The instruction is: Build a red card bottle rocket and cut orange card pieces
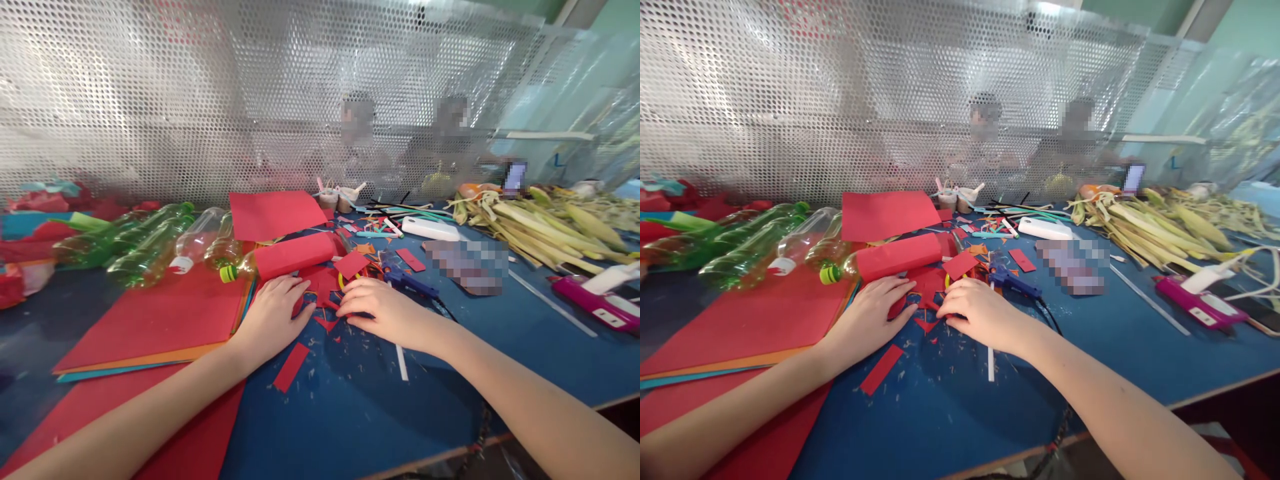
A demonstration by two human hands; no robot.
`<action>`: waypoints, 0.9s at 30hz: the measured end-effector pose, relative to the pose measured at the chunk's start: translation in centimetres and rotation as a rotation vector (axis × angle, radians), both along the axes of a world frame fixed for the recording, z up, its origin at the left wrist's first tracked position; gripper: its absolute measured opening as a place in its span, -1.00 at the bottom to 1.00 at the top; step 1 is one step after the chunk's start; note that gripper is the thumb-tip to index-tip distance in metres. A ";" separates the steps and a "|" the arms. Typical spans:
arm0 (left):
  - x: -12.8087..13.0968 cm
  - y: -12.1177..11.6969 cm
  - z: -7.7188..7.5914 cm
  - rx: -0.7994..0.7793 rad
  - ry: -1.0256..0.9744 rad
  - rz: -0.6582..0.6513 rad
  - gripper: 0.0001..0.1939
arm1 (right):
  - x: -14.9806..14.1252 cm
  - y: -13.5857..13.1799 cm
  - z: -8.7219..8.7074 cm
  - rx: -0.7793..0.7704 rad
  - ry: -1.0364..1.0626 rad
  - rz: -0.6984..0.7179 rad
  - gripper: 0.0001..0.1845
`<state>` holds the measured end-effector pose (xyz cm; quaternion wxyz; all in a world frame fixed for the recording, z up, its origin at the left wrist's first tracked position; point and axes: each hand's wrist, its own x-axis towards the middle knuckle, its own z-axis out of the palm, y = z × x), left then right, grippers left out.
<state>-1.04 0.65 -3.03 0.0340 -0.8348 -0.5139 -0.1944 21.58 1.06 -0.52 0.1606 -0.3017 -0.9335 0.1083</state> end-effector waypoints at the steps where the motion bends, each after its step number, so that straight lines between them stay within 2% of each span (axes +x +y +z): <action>1: 0.0 0.0 0.1 0.002 -0.013 0.001 -0.59 | 0.0 0.0 0.0 -0.012 0.018 -0.021 -0.85; 6: 0.4 0.0 0.2 0.020 -0.041 0.009 -0.64 | -0.1 -0.4 0.3 -0.073 0.145 -0.160 -0.77; 10: 0.5 0.2 0.1 0.029 -0.062 0.015 -0.74 | -0.2 -0.6 0.6 -0.078 0.236 -0.203 -0.75; 13: 0.3 0.3 0.4 0.064 -0.037 -0.042 -0.76 | -0.2 -0.4 0.6 -0.071 0.243 -0.231 -0.76; 18: -0.1 0.4 1.2 0.174 -0.043 -0.126 -0.69 | -0.1 0.1 0.1 -0.074 0.357 -0.274 -0.71; 20: -0.1 0.4 1.4 0.183 -0.117 -0.113 -0.70 | -0.1 0.2 0.0 -0.077 0.395 -0.286 -0.71; 23: -0.1 0.3 1.6 0.147 -0.291 -0.021 -0.74 | -0.1 0.3 0.0 -0.097 0.442 -0.317 -0.72; 27: 0.0 0.3 1.9 0.082 -0.624 0.110 -0.77 | 0.0 0.2 0.4 -0.105 0.526 -0.338 -0.83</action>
